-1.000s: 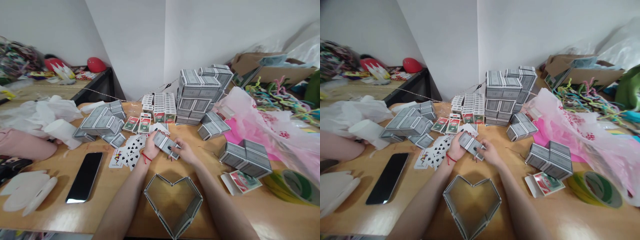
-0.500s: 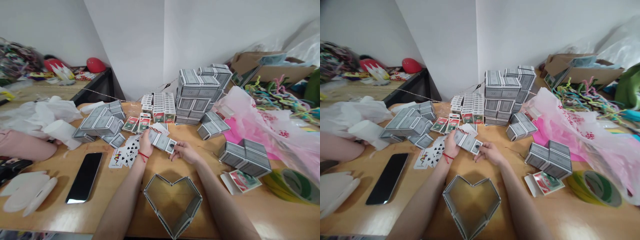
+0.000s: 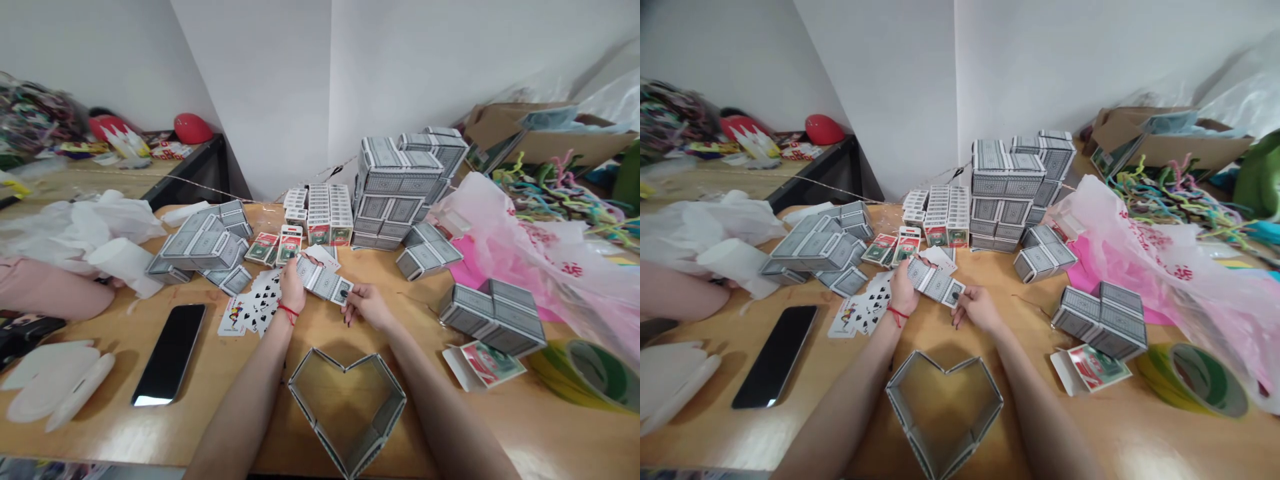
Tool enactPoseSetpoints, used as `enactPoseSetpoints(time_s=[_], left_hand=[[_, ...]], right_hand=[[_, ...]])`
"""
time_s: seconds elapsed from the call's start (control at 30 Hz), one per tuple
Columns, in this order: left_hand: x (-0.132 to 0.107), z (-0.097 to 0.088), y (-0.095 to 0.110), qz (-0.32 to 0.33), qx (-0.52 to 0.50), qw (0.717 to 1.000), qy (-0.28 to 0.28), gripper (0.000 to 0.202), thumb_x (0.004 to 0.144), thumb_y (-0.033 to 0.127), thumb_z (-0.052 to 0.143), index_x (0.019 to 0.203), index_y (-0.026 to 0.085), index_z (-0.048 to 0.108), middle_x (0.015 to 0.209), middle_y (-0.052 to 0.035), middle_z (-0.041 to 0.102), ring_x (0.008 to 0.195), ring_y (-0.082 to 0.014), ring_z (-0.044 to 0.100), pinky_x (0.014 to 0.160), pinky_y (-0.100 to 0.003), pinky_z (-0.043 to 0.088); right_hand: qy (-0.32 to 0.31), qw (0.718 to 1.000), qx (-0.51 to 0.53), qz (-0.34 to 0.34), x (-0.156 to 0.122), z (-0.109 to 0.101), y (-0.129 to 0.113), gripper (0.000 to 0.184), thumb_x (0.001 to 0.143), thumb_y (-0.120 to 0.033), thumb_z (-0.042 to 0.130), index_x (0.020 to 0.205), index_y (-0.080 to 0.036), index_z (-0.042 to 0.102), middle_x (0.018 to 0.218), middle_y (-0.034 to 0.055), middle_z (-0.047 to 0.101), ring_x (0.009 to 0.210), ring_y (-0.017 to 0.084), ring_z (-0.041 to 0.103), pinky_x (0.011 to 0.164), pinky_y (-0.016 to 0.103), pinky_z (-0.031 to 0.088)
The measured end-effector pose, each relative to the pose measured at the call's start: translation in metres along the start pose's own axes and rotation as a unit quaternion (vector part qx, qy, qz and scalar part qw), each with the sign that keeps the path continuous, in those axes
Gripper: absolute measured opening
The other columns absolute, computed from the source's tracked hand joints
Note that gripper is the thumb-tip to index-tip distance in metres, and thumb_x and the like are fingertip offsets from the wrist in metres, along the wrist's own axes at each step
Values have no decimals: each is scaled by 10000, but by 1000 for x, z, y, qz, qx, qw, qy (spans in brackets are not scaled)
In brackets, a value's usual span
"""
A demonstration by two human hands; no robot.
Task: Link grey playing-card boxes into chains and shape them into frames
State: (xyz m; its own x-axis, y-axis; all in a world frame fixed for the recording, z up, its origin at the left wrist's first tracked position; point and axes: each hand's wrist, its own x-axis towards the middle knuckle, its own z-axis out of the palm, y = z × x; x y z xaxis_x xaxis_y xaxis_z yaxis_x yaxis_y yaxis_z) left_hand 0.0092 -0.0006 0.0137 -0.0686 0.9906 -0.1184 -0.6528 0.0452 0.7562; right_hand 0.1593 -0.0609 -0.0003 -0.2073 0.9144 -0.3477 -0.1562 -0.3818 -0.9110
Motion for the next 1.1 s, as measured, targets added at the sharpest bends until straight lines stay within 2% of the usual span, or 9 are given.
enactPoseSetpoints(time_s=[0.4, 0.73, 0.97, 1.1], left_hand=[[0, -1, -5, -11, -16, 1000, 0, 165, 746, 329, 469, 687, 175, 488, 613, 10, 589, 719, -152, 631, 728, -274, 478], [-4, -1, -4, -21, -54, 998, -20, 193, 752, 365, 498, 766, 173, 517, 646, 3, 602, 751, -175, 641, 755, -303, 478], [-7, 5, -6, -8, -43, 999, -15, 168, 744, 336, 493, 710, 172, 489, 623, 8, 598, 725, -163, 640, 735, -284, 480], [-9, 7, -5, -11, -38, 999, -17, 164, 735, 332, 496, 714, 171, 476, 621, 10, 596, 708, -160, 639, 724, -286, 483]], right_hand=[[6, 1000, -11, -8, 1, 1, 0, 224, 611, -354, 618, 602, -177, 480, 474, -3, 609, 324, 108, 538, 304, 191, 421], [16, 998, -34, 47, -1, 5, -8, 73, 604, -213, 518, 562, -187, 464, 415, -15, 566, 286, 107, 498, 255, 191, 387], [45, 996, -80, 5, 0, 6, -5, 126, 623, -224, 484, 512, -192, 436, 363, -58, 490, 230, 69, 417, 224, 158, 293], [39, 996, -85, 8, 0, 6, -6, 118, 608, -228, 481, 505, -192, 435, 365, -53, 492, 237, 70, 412, 234, 166, 305]])
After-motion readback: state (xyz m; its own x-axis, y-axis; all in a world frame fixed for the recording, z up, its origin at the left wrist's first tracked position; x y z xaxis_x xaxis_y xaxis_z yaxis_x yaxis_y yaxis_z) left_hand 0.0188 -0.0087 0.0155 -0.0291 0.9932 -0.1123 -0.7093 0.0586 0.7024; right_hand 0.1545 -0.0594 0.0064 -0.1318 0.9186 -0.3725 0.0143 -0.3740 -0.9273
